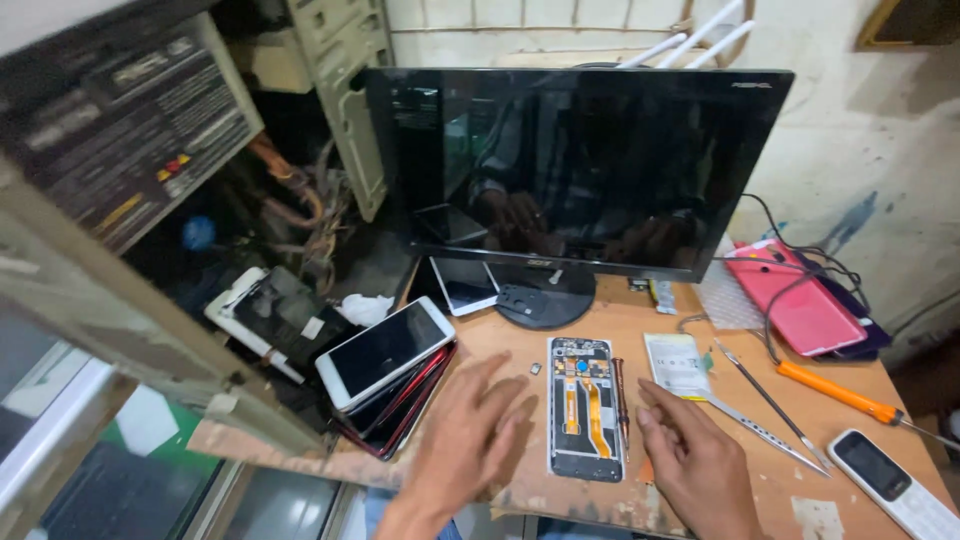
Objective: Finalizing the assembly of a smartphone by connecting internal ribbon cables and components on a repair bench.
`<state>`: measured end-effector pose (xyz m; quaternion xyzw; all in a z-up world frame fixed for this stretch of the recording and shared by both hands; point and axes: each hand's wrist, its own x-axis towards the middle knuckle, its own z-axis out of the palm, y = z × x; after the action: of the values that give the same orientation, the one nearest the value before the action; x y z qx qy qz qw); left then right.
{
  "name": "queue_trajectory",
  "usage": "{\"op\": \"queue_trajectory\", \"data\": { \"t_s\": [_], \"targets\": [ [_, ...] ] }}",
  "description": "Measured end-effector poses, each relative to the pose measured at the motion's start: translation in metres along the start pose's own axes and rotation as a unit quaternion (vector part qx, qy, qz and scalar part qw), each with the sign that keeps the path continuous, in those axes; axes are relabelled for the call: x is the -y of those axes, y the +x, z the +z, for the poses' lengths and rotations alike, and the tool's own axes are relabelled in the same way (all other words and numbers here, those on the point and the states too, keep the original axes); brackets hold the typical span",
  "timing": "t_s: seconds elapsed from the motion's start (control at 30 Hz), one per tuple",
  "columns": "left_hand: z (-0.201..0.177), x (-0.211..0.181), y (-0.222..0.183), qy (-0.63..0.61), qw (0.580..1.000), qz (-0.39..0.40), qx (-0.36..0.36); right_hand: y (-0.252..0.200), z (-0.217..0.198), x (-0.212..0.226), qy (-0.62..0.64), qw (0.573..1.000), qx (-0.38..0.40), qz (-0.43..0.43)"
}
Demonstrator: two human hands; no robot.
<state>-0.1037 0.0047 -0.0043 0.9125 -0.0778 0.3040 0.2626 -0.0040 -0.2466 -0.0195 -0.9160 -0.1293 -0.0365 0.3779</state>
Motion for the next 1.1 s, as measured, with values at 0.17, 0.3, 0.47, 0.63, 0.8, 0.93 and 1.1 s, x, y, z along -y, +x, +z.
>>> {"op": "queue_trajectory", "data": {
  "t_s": [0.17,0.3,0.47,0.63,0.8,0.93,1.1],
  "targets": [
    [-0.067,0.026,0.027,0.096,0.982,-0.156,0.034,0.001,-0.005,0.009,0.005,1.000,0.014,0.025],
    [-0.088,0.050,0.039,0.200,0.937,-0.228,0.176,0.002,-0.010,0.010,0.004,0.999,0.022,0.034],
    [-0.087,0.055,0.042,0.235,0.893,-0.279,0.263,0.004,-0.007,-0.008,-0.012,1.000,0.027,-0.007],
    [-0.091,0.055,0.042,0.237,0.874,-0.319,0.279,0.005,-0.004,-0.010,0.003,0.998,0.012,-0.057],
    [-0.095,0.045,0.045,0.212,0.883,-0.319,0.272,0.006,-0.003,-0.010,-0.028,0.999,0.041,0.001],
    [-0.099,0.042,0.049,0.192,0.860,-0.367,0.299,0.007,-0.001,-0.012,-0.014,0.999,0.030,0.000],
    [-0.099,0.032,0.057,0.219,0.813,-0.419,0.339,0.007,0.002,-0.014,0.017,1.000,0.012,-0.007]
  ]
}}
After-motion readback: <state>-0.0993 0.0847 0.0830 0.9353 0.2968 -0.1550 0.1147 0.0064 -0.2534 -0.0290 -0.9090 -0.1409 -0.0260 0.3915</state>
